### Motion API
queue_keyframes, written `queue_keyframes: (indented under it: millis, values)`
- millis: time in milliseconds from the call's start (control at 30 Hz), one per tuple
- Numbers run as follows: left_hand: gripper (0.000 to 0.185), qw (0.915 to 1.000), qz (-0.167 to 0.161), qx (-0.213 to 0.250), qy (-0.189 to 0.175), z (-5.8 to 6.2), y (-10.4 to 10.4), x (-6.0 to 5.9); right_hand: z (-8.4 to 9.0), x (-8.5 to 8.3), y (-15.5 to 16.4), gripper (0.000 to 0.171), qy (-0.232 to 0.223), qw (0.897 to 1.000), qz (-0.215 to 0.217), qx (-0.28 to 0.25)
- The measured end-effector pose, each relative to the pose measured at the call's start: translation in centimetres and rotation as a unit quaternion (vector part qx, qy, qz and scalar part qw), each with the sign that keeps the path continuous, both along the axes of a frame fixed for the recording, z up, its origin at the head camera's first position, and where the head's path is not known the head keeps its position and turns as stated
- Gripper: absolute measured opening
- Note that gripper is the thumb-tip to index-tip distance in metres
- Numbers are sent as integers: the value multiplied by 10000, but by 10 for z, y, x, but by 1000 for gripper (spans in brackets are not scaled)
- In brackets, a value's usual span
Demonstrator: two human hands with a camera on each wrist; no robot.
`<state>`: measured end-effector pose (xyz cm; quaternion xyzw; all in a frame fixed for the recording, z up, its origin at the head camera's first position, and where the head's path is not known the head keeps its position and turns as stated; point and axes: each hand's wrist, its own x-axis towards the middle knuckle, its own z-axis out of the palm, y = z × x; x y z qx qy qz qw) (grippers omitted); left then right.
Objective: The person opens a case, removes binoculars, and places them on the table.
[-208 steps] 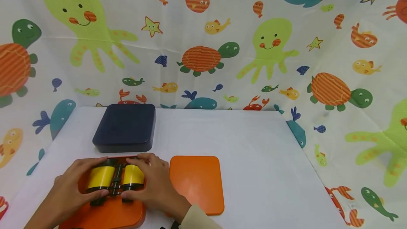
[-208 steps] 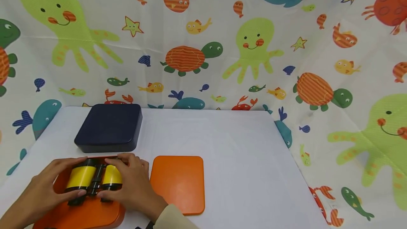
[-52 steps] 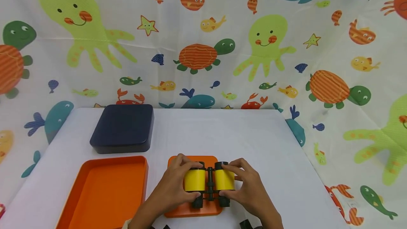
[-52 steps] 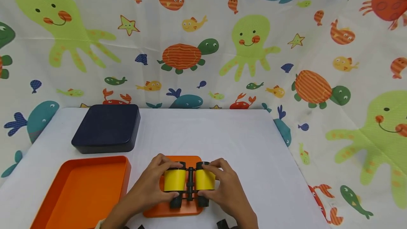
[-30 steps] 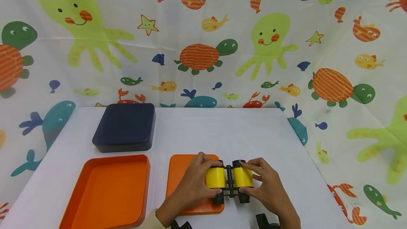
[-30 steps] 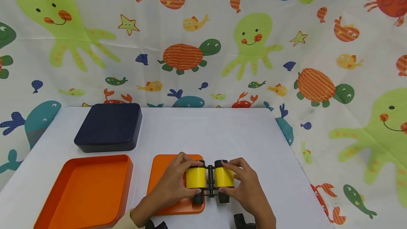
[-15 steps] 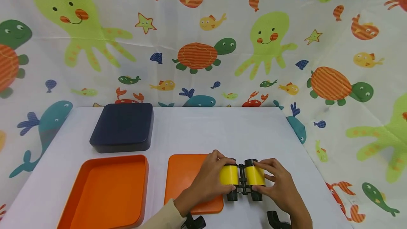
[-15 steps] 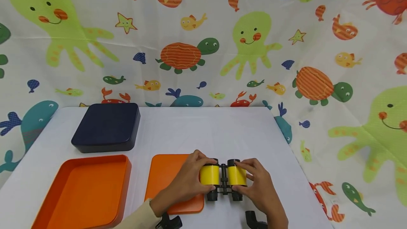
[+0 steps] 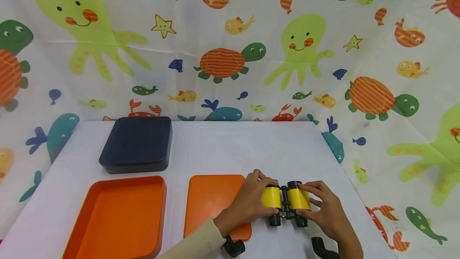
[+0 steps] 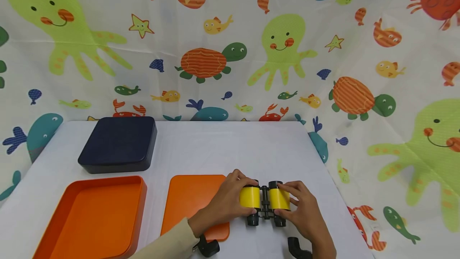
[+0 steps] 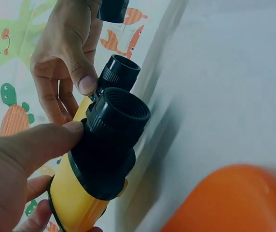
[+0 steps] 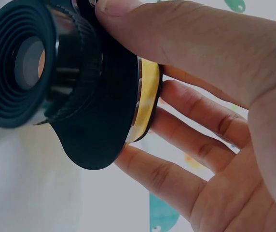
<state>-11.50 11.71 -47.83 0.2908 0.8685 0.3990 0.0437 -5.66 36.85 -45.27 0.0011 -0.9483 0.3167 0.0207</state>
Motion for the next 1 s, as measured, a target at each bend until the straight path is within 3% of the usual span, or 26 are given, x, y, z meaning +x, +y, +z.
queue_keyframes:
  millis: [233,667,1000]
  values:
    - [66,9999,-23,8,155,-6,10,-2,-3,-1,7,73,-207,9997,-110,-40]
    - [66,9999,-45,-35,86,-13,12,-2,-11,-3,11,70,-252,9997,-40,-44]
    - [73,9998,-109,-157,-58,-4,1,2,-3,-2,3,73,-186,9973,-169,697]
